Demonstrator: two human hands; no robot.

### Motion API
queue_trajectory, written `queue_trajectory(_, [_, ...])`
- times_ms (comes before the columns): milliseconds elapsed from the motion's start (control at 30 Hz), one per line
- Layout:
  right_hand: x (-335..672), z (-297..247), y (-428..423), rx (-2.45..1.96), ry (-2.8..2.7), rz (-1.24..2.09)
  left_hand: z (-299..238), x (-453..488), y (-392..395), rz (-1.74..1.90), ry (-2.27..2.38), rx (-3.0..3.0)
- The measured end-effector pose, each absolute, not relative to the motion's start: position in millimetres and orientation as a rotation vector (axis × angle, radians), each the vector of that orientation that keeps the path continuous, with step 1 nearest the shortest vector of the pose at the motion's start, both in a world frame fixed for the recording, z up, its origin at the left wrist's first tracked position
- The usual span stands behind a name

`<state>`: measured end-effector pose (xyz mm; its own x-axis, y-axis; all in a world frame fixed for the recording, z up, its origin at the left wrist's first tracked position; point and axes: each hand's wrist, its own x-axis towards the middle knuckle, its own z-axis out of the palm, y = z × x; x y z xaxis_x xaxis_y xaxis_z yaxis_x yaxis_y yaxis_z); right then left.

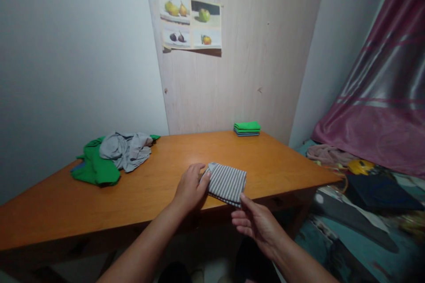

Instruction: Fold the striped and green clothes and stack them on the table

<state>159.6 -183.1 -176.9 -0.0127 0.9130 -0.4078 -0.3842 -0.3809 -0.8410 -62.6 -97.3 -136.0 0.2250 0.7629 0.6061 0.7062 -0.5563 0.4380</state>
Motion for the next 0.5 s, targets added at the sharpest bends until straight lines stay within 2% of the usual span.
queue_trajectory(233, [159, -183, -178, -1.144, -0.587, 1.562, -133, -36, -138, 0.901, 1.105, 2.844])
queue_trajectory(500, [173, -198, -180, -1.134, -0.548, 1.620, -147, -17, -141, 0.832, 0.992, 2.705])
